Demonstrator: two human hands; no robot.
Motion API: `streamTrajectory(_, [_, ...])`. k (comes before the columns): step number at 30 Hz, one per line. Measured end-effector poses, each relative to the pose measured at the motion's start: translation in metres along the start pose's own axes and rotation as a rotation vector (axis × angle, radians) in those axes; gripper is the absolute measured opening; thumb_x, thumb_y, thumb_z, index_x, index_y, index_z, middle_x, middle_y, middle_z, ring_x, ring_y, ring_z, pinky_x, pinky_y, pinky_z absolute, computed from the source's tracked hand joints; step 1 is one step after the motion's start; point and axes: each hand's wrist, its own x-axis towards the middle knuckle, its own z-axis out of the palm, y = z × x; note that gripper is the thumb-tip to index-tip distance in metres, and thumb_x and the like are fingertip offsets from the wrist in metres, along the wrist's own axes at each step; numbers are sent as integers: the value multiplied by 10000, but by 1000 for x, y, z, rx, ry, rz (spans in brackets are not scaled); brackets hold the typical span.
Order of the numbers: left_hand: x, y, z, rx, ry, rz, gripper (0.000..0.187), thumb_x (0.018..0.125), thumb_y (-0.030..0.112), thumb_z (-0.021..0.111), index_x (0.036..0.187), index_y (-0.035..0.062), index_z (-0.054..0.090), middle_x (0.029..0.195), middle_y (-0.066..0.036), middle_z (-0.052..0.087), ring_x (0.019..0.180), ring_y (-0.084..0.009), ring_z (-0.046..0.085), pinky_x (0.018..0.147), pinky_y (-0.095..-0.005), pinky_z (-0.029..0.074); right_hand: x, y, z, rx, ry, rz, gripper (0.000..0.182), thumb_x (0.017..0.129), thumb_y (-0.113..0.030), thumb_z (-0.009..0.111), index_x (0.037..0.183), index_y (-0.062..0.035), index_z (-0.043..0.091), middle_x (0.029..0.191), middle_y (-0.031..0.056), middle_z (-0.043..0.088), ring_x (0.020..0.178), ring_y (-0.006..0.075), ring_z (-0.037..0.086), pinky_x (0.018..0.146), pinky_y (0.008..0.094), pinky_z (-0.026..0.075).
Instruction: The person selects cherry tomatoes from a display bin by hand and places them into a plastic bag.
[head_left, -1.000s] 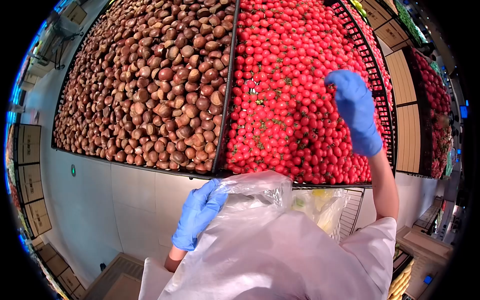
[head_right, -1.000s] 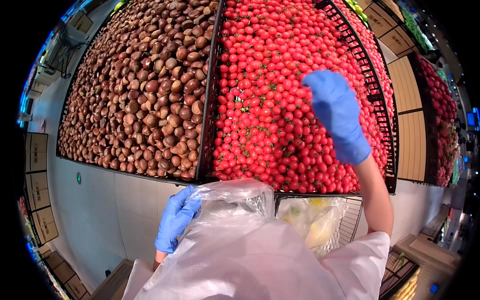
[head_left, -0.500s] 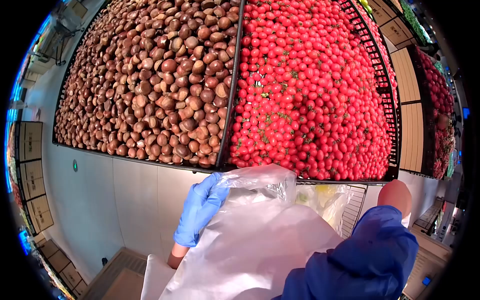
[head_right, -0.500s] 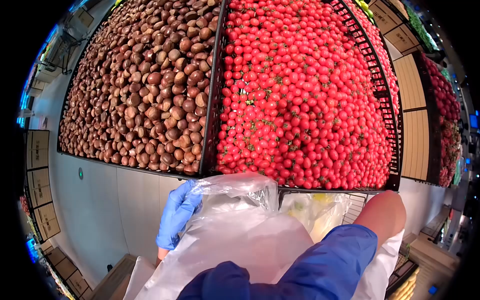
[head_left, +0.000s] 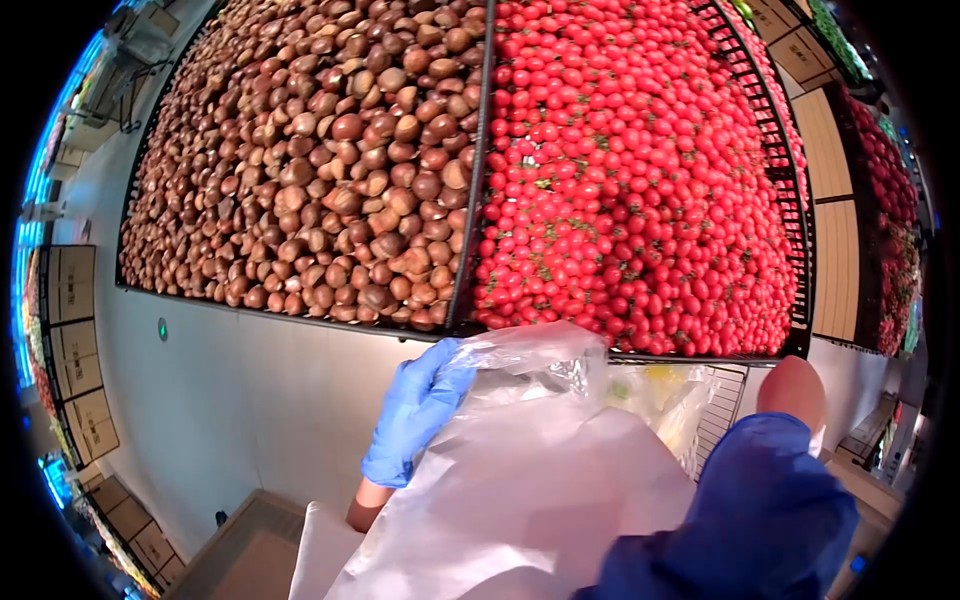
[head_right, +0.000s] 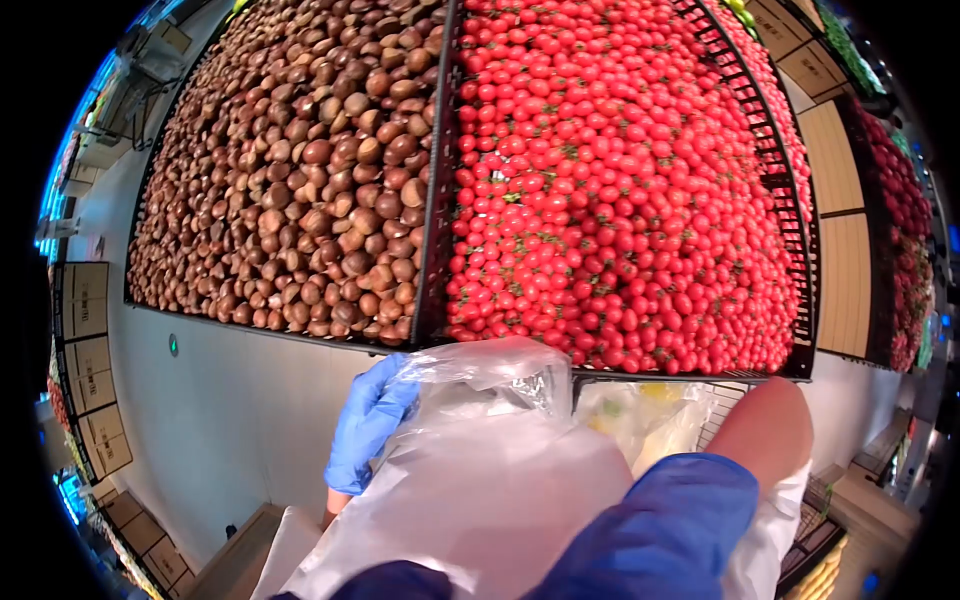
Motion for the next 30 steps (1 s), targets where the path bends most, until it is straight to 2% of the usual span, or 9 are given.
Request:
streamTrajectory(1, [3,5,-4,-48,-113,-80,257,880,218,591,1036,14,599,668,-68,572,579,-154,499,589,-284,432,7,-7,6,20,119,98,252,513,-288,690,596,-102,541,553,-20,502,473,113,462,386,251,286])
streamTrajectory(4, [5,4,-11,-51,-217,-187,288,879,226,593,1084,24,600,735,-92,592,634,-163,522,615,-297,440,-22,19,8,39,269,-220,253,532,-282,713,650,-114,564,624,4,525,523,149,482,403,280,304])
streamTrajectory(8, [1,-5,-6,33,-92,-123,269,877,223,594,1062,28,605,731,-95,584,648,-162,512,615,-316,434,24,17,-29,-46,-444,-111,288,621,-274,704,848,-135,594,785,98,532,618,257,519,467,345,377])
streamTrajectory(14, [1,14,-8,-46,-173,-113,250,889,224,574,1033,22,603,669,-84,557,599,-147,488,587,-300,420,-62,39,-26,-87,121,116,133,685,-99,609,702,-54,485,700,97,528,587,225,495,544,367,435])
streamTrajectory(19, [4,15,-8,-49,-184,-133,223,907,222,544,1004,30,605,602,-43,526,550,-130,468,557,-276,404,-47,58,-45,71,-107,-227,440,674,-327,658,1058,-152,532,807,116,535,660,263,526,547,439,434])
streamTrajectory(22, [-5,10,-9,-77,-98,-136,216,911,223,541,992,35,609,610,-20,523,558,-103,459,557,-256,398,-60,51,12,-234,66,244,168,618,-95,631,725,-56,509,705,100,538,585,238,495,533,379,413])
streamTrajectory(25, [-9,4,-18,-116,-123,-247,213,918,213,534,995,28,607,637,0,513,580,-77,440,565,-230,387,-51,115,36,-102,36,51,322,606,31,645,903,-91,675,634,23,522,509,175,481,457,295,344])
streamTrajectory(28, [-19,-3,-23,-250,-65,-343,316,907,199,600,1164,22,545,869,-20,584,718,-74,504,647,-218,437,-60,170,97,71,96,357,344,699,105,523,962,-87,633,705,82,521,618,242,531,555,330,421])
streamTrajectory(30, [-19,-7,-19,-232,-41,-281,242,918,194,560,1082,16,571,762,2,534,661,-65,459,605,-215,403,-64,189,124,-77,-82,417,230,779,-27,547,974,-131,611,789,68,540,726,229,572,597,357,460])
